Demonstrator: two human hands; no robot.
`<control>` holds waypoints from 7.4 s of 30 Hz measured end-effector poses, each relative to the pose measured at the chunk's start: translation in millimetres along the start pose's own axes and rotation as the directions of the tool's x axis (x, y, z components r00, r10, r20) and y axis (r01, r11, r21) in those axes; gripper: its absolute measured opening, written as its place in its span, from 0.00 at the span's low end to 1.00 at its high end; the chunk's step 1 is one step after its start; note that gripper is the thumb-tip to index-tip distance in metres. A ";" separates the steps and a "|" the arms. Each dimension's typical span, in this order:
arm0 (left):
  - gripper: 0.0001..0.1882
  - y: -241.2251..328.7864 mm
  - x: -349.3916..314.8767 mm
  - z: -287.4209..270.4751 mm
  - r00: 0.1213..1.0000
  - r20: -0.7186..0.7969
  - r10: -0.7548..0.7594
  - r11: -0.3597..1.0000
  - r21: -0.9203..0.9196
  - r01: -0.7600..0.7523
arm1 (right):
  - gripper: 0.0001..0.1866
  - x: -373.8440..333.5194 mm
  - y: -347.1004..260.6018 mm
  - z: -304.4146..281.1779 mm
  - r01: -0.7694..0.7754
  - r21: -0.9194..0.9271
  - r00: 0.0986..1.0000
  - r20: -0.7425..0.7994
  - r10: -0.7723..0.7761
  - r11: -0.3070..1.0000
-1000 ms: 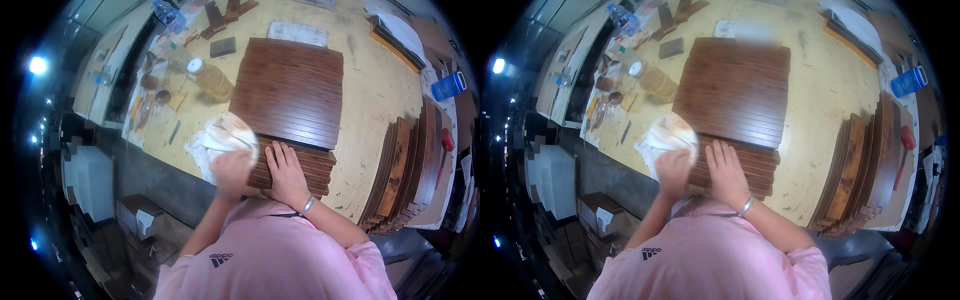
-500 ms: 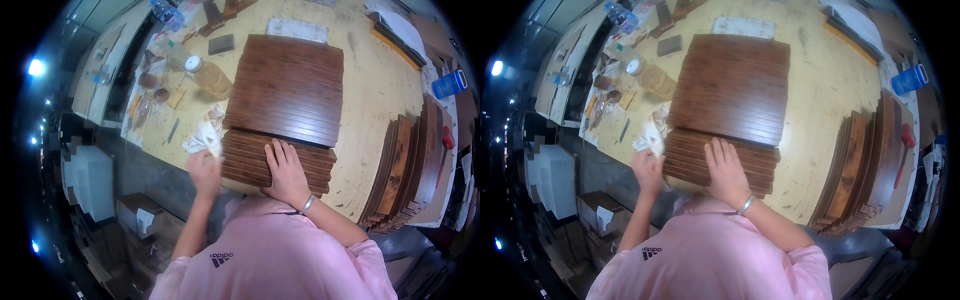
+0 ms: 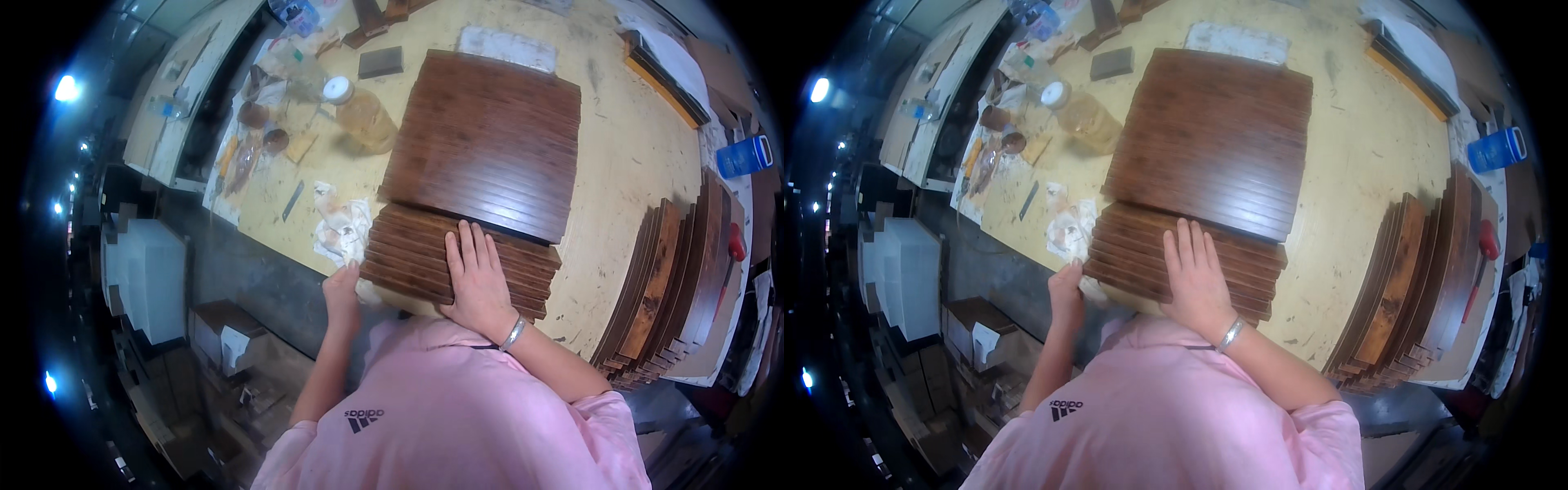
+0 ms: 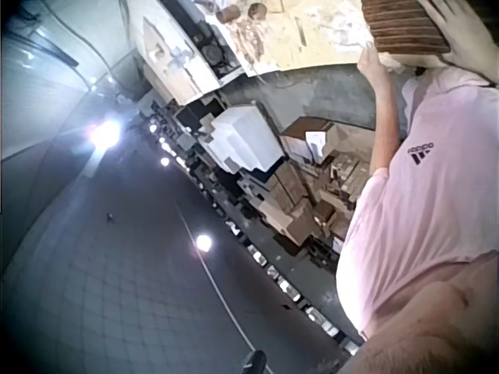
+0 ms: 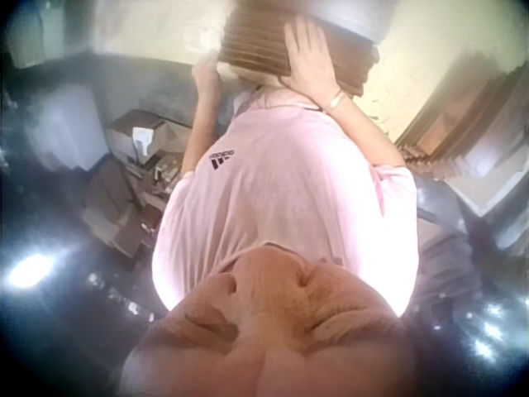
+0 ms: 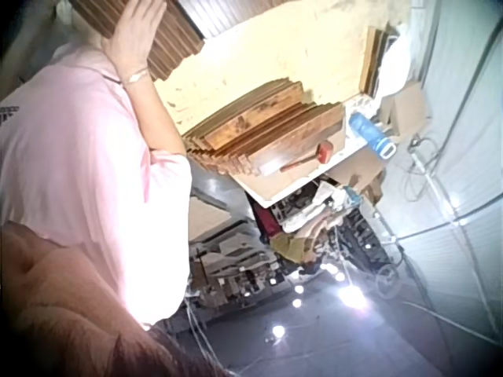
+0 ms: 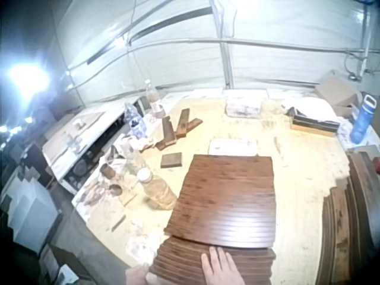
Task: The person applies a liquid from a bottle to a cloth and uses it to wipe and polish the surface of a grooved wooden panel and the edge of a flat wooden plank.
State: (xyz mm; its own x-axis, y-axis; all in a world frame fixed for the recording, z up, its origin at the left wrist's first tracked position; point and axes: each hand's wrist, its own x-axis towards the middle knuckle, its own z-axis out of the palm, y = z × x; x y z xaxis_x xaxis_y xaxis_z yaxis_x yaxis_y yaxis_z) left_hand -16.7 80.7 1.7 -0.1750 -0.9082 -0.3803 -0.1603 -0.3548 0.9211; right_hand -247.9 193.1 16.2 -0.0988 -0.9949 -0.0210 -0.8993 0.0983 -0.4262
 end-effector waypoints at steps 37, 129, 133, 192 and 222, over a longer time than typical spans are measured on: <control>0.13 -15.8 4.8 18.3 1.000 0.004 -0.013 0.988 -0.154 0.014 | 0.40 -93.4 52.4 2.3 -0.228 0.848 0.745 -0.165 0.646 0.479; 0.08 20.9 44.0 23.3 0.678 0.476 0.560 0.057 0.795 -0.605 | 0.56 -33.5 5.2 -15.2 -0.139 -0.073 0.982 0.116 0.147 0.988; 0.08 36.8 62.0 -30.3 0.906 -0.048 0.421 0.755 0.572 -0.320 | 0.56 -33.1 9.0 -13.7 -0.115 -0.048 0.990 0.073 0.118 0.992; 0.09 25.9 105.0 33.7 0.891 0.056 0.450 0.804 0.410 -0.431 | 0.68 -2.0 21.4 -28.0 -0.003 -0.045 0.991 0.136 0.009 0.999; 0.09 31.2 113.5 68.0 0.977 0.041 0.211 0.974 0.072 -0.213 | 0.62 5.1 24.9 -27.3 -0.060 0.054 0.997 -0.051 0.063 0.997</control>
State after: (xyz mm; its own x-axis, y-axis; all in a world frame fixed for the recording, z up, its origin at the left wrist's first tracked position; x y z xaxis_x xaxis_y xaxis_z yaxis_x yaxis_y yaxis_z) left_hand -107.6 -18.4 -18.4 -0.2448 -0.9526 -0.1806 -0.1891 -0.1358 0.9725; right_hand -282.5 191.2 30.2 -0.1769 -0.9842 -0.0020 -0.8672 0.1568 -0.4726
